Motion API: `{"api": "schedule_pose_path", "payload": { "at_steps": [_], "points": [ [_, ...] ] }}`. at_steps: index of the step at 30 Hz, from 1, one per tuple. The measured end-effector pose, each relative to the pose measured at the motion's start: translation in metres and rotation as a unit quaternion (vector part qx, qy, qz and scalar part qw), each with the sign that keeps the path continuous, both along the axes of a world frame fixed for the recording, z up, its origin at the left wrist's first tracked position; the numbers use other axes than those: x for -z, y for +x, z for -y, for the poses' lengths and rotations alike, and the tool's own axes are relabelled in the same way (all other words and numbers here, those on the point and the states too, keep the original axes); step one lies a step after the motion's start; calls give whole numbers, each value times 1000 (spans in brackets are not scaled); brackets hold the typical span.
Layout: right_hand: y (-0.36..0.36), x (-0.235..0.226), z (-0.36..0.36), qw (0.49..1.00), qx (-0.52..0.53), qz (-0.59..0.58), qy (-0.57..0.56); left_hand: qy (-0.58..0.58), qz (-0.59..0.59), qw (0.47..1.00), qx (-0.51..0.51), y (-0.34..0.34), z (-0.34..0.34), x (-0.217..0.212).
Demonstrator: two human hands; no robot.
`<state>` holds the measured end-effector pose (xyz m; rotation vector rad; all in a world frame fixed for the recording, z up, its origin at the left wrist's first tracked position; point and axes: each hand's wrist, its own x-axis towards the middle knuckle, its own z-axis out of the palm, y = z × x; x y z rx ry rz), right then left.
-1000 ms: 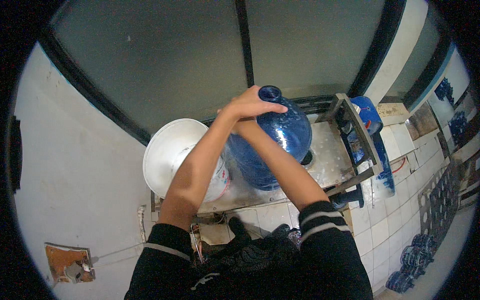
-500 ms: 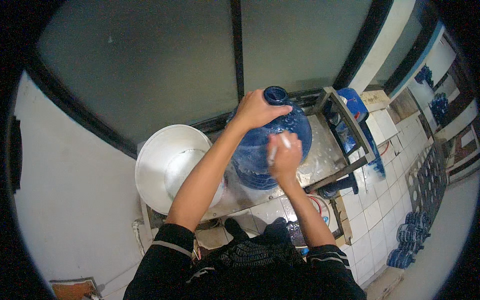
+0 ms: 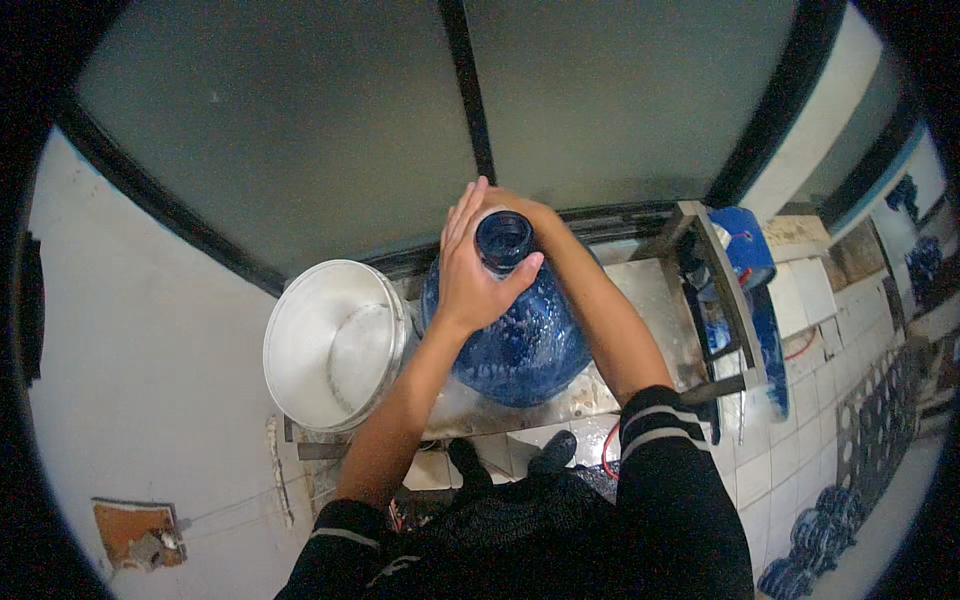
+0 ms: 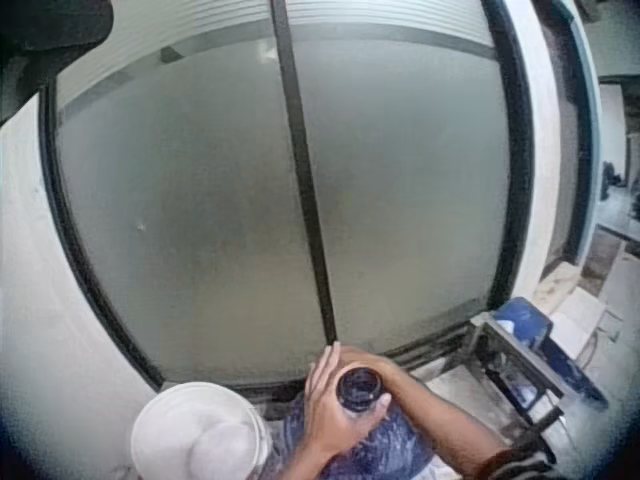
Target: The person scrubs the exterior of a large blue water jug with a yellow sponge and soapy water. They rotate the jug to clean all sides, then place it on the floor among other jugs before picking up a new one to repeat the process.
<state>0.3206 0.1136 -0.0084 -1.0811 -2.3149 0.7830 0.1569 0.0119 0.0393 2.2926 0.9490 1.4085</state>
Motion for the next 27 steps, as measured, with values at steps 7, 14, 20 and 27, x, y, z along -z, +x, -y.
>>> {"api": "schedule_pose_path", "payload": {
  "at_steps": [7,14,20,27],
  "points": [
    [-27,-4,1,905,-235,-243,-259,87,-73,982,-152,-2,4,0],
    [0,-29,122,959,191,-204,54,78,-70,983,-150,6,4,-4],
    [29,-24,144,932,345,-111,-4,-129,5,991,35,0,0,9],
    [40,43,173,848,370,-378,36,-159,7,983,96,-3,-4,11]
  ]
}}
